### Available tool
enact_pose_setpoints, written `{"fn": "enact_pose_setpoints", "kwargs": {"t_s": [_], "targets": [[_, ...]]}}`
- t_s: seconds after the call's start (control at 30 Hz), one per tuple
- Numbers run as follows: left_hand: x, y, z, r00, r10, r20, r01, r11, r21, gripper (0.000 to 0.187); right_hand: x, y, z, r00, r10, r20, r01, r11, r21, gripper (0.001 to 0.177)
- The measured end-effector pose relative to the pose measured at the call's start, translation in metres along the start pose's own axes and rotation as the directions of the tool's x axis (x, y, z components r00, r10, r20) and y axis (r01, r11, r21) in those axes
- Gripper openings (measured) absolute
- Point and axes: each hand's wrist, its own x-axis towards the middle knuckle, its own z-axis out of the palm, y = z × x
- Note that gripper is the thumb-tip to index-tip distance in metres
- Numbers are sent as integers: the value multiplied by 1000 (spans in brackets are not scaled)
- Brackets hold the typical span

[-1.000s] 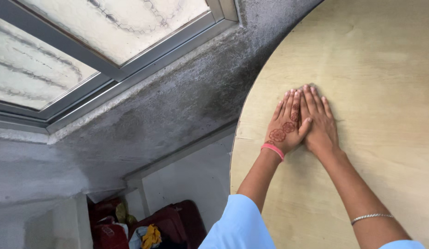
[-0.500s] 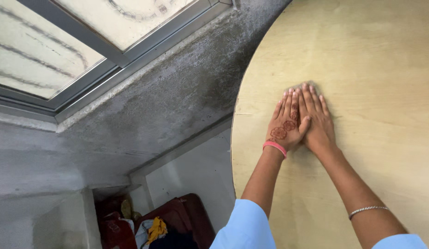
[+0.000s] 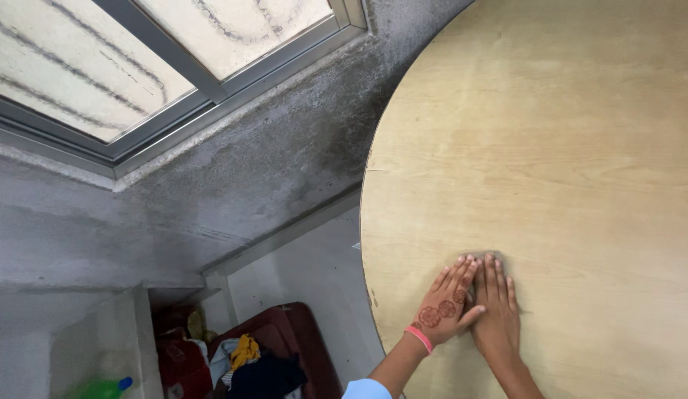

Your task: The person sands the surface of a large round wooden table using a sanding block. They move the block in circular and back-and-forth motions across the tabletop while occasionally repositioning a spray bottle on the surface.

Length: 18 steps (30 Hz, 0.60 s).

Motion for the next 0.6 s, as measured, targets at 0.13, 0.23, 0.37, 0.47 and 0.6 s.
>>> {"fn": "enact_pose_setpoints", "kwargs": {"t_s": [0.13,0.23,0.37,0.47,0.6], "targets": [[35,-16,-6,982,-22,-189,36,997,69,72,7,3,0,998,46,31,-44,998,-48,69],[94,-48,-18,960,-51,-275,95,984,151,71,41,10,3,998,43,40,-40,996,-83,71],[139,-72,-25,910,-78,-407,149,978,147,69,102,25,7,999,17,47,-14,998,-64,74],[145,-69,-21,914,-111,-389,224,940,257,65,151,38,11,999,2,38,0,998,-60,74],[142,-62,-26,920,-106,-378,223,933,283,61,202,49,16,999,-24,27,25,998,-54,72]]}}
